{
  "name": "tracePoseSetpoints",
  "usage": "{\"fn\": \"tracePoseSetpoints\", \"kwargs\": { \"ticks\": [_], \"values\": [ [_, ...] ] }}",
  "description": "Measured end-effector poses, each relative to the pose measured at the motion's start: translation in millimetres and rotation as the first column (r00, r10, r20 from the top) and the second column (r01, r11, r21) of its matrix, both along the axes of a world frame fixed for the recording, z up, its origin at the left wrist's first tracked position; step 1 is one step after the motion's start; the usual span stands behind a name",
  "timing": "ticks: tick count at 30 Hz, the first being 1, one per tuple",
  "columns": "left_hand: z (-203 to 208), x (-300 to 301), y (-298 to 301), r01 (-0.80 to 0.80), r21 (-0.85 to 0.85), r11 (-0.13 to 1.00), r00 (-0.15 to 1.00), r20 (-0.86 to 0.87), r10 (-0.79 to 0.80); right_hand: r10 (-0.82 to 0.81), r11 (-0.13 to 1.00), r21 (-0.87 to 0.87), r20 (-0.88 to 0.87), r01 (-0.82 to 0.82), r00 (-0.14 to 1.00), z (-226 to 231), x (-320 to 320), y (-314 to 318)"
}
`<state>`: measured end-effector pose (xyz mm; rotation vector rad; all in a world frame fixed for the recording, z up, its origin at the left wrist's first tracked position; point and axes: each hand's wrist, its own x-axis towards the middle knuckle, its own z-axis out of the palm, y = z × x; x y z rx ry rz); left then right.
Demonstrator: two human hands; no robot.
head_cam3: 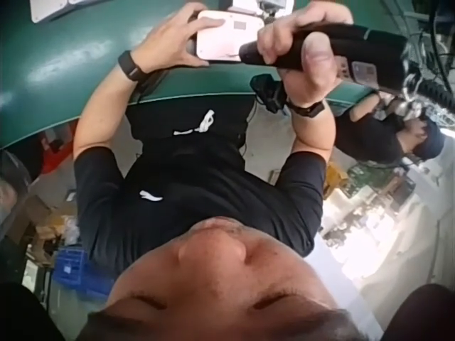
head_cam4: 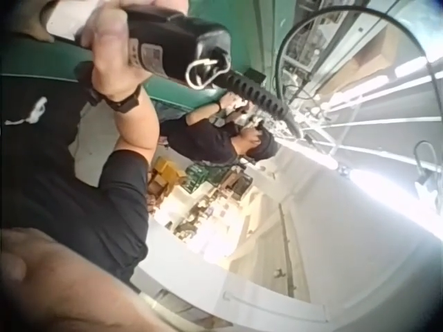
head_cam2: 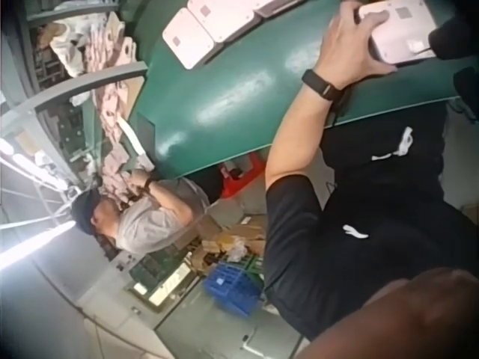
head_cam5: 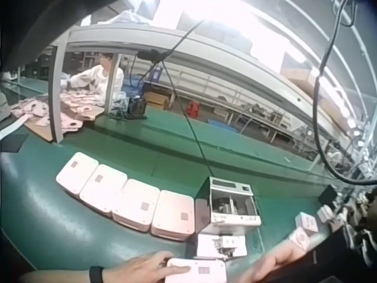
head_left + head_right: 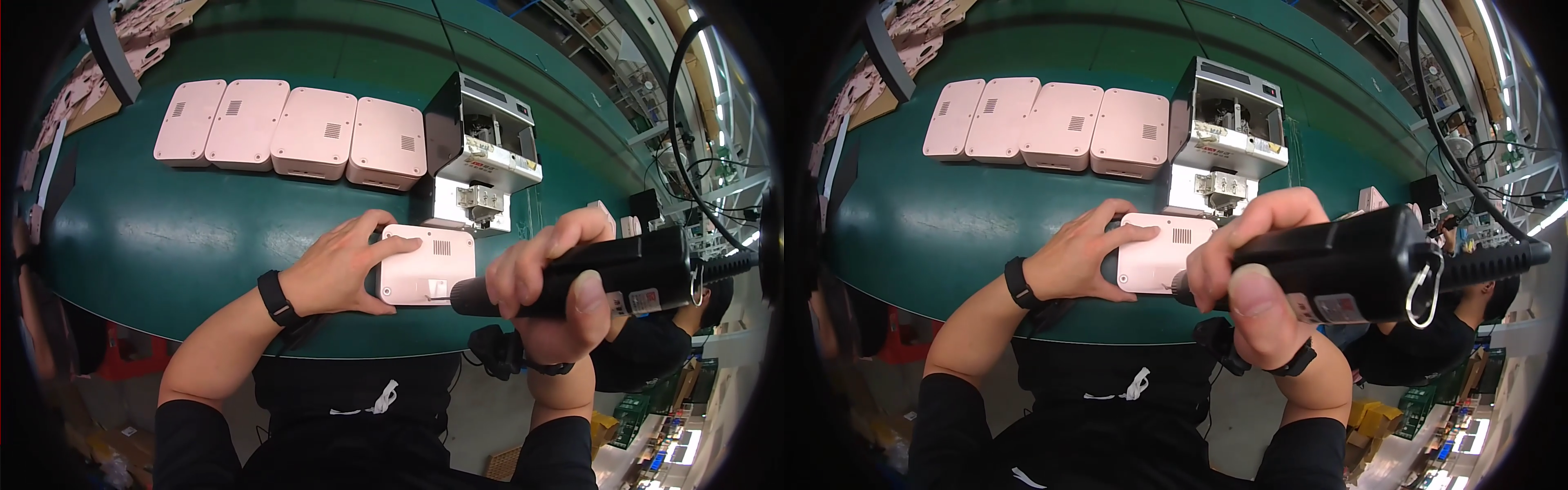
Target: The person picks up a pink device, places it on the table, and drives screws into its back using a power screwdriver. After finishing, they set the device aside and repeat the process with another device.
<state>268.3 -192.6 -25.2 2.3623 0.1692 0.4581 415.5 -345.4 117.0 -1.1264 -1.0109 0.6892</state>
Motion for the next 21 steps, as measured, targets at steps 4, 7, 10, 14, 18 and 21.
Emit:
{"fn": "tracePoseSetpoints", "kwargs": {
  "ticks": [4,7,10,14,18,21],
  "values": [
    [16.6,0.5,-0.9,-0.015,0.052,0.999,0.991,0.134,0.008,-0.009,1.000,0.002,-0.120,0.010,0.993,14.8,-3.1,-8.6],
    [23.1,-0.2,-5.2,-0.056,0.129,0.990,0.949,0.314,0.013,-0.018,1.000,-0.002,-0.185,0.018,0.983,19.5,-7.8,-13.2],
    [11.0,4.4,-4.9,0.058,0.076,0.995,0.926,0.369,-0.082,-0.037,0.999,-0.003,-0.189,0.037,0.981,20.2,-10.7,-12.7],
    [9.1,3.5,-6.5,0.093,0.024,0.995,0.913,0.396,-0.095,-0.031,1.000,-0.007,-0.189,0.030,0.982,20.1,-14.1,-11.5],
    [4.6,3.3,-5.7,0.138,-0.086,0.987,0.925,0.366,-0.098,-0.023,0.999,0.018,-0.196,0.027,0.980,21.0,-14.4,-11.1],
    [8.7,1.3,-4.9,0.167,-0.209,0.963,0.944,0.315,-0.096,-0.018,0.998,0.054,-0.201,0.030,0.979,22.0,-14.2,-13.2]
  ]
}}
